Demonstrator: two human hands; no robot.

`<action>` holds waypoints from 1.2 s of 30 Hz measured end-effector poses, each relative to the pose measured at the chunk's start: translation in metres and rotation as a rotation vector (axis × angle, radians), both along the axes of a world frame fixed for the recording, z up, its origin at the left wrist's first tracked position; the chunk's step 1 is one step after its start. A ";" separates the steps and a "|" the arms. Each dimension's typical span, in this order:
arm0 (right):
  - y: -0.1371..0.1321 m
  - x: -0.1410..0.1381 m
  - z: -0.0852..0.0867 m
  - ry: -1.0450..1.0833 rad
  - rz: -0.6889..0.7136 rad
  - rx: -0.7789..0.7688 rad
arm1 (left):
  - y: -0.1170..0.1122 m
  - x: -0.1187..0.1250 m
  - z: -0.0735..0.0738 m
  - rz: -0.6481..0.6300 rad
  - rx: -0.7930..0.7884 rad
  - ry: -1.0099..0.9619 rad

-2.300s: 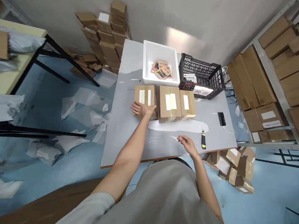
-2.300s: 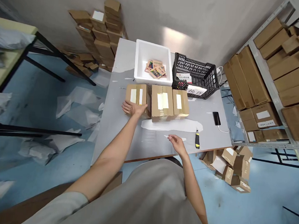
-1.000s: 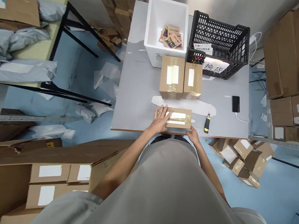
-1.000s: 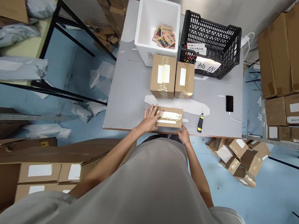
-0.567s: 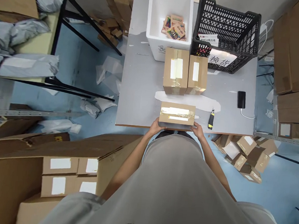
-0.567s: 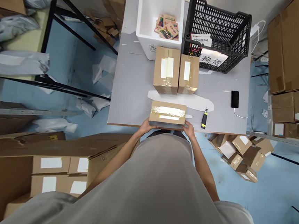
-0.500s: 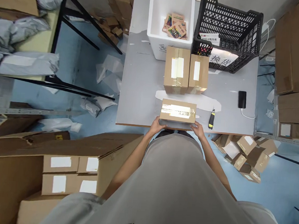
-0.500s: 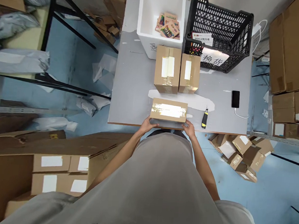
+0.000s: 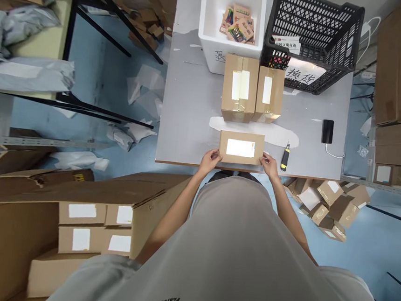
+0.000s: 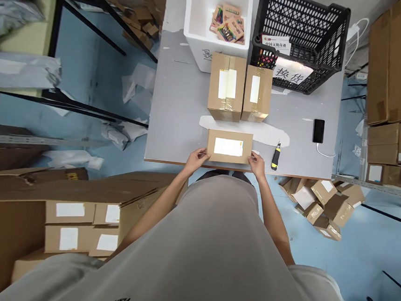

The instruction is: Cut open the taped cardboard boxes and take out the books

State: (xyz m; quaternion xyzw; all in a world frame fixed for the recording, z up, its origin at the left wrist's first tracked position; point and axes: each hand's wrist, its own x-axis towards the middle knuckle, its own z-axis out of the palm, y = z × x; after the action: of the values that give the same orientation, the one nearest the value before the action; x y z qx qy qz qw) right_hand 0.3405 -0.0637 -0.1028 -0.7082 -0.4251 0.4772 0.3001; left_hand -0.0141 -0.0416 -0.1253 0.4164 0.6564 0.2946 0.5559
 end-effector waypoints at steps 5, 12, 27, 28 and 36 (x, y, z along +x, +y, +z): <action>-0.015 0.010 -0.009 0.014 -0.093 -0.038 | -0.008 -0.012 -0.005 0.054 -0.047 0.003; -0.032 0.011 -0.017 0.028 -0.086 -0.126 | -0.024 -0.019 -0.011 0.072 -0.096 -0.009; -0.021 -0.004 0.009 0.056 -0.125 -0.070 | -0.009 -0.009 0.013 0.128 -0.008 -0.045; -0.017 -0.004 0.015 0.059 -0.136 -0.038 | -0.005 -0.010 0.019 0.130 0.023 -0.035; 0.014 -0.006 0.043 -0.019 -0.099 0.077 | 0.015 -0.013 0.048 0.076 0.182 0.161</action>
State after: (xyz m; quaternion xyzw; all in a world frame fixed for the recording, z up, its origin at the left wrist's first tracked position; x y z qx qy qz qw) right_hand 0.3344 -0.0494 -0.0598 -0.7208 -0.4103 0.4384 0.3464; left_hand -0.0269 -0.0268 -0.0772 0.4624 0.6847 0.3395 0.4495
